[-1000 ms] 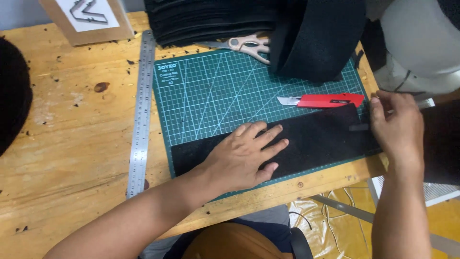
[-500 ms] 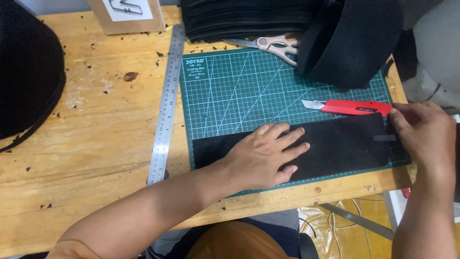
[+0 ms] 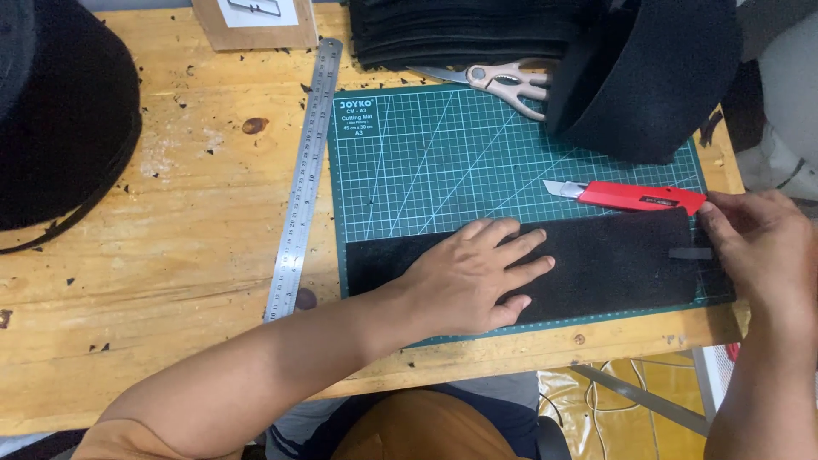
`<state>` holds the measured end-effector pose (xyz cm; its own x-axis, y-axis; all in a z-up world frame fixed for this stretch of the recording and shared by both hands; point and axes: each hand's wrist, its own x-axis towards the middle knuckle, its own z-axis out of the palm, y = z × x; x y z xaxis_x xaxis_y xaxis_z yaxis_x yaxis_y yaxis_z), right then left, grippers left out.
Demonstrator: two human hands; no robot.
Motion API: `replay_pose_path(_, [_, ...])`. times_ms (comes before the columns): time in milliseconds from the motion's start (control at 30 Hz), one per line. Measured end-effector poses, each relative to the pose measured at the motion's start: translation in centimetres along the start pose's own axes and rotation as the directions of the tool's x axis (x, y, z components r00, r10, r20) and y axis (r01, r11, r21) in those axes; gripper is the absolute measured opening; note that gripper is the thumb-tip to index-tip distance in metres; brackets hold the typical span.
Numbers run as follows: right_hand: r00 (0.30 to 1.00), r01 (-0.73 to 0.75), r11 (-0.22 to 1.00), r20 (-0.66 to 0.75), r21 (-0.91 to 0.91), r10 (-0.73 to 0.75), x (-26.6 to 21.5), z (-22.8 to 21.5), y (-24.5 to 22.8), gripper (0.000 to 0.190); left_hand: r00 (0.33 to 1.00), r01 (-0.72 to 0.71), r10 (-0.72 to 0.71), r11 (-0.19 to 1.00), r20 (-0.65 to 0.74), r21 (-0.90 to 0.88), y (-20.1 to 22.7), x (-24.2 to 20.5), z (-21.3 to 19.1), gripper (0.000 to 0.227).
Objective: Measuring and cutting strips of black fabric using a ruler and a utility knife on a cutting mat.
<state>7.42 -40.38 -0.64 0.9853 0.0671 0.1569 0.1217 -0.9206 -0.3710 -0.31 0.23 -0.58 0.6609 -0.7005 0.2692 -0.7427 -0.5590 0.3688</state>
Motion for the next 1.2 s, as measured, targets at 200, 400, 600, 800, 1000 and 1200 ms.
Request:
replay_pose_path(200, [1.0, 0.023, 0.999, 0.002, -0.044, -0.023, -0.2, -1.0, -2.4, 0.021, 0.999, -0.01, 0.011, 1.0, -0.04, 0.015, 0.2, 0.1, -0.3, 0.054])
replay_pose_path(400, [0.989, 0.143, 0.987, -0.02, -0.069, -0.144, 0.1, -0.6, -0.1, 0.017, 1.0, 0.001, 0.0, 0.997, -0.016, 0.072, 0.3, 0.3, -0.2, 0.056])
replay_pose_path(600, [0.998, 0.066, 0.997, -0.01, 0.047, -0.065, -0.2, -1.7, -3.4, 0.019, 0.999, -0.012, 0.013, 1.0, -0.036, 0.028, 0.5, 0.3, -1.0, 0.052])
replay_pose_path(800, [0.997, 0.077, 0.997, -0.004, -0.016, -0.077, 0.2, -1.4, -2.6, 0.016, 1.0, 0.003, -0.004, 0.999, 0.012, 0.045, 0.7, 0.6, -1.3, 0.052])
replay_pose_path(1000, [1.0, 0.019, 0.999, 0.02, 0.044, -0.02, 0.3, -2.1, -4.3, 0.017, 0.997, 0.01, -0.014, 0.998, 0.072, 0.059, 0.7, 1.0, -1.4, 0.053])
replay_pose_path(1200, [0.999, 0.049, 0.999, 0.001, -0.01, -0.049, 0.4, -1.5, -3.3, 0.016, 0.997, 0.01, -0.014, 0.998, 0.081, 0.059, 0.6, 1.1, -1.1, 0.053])
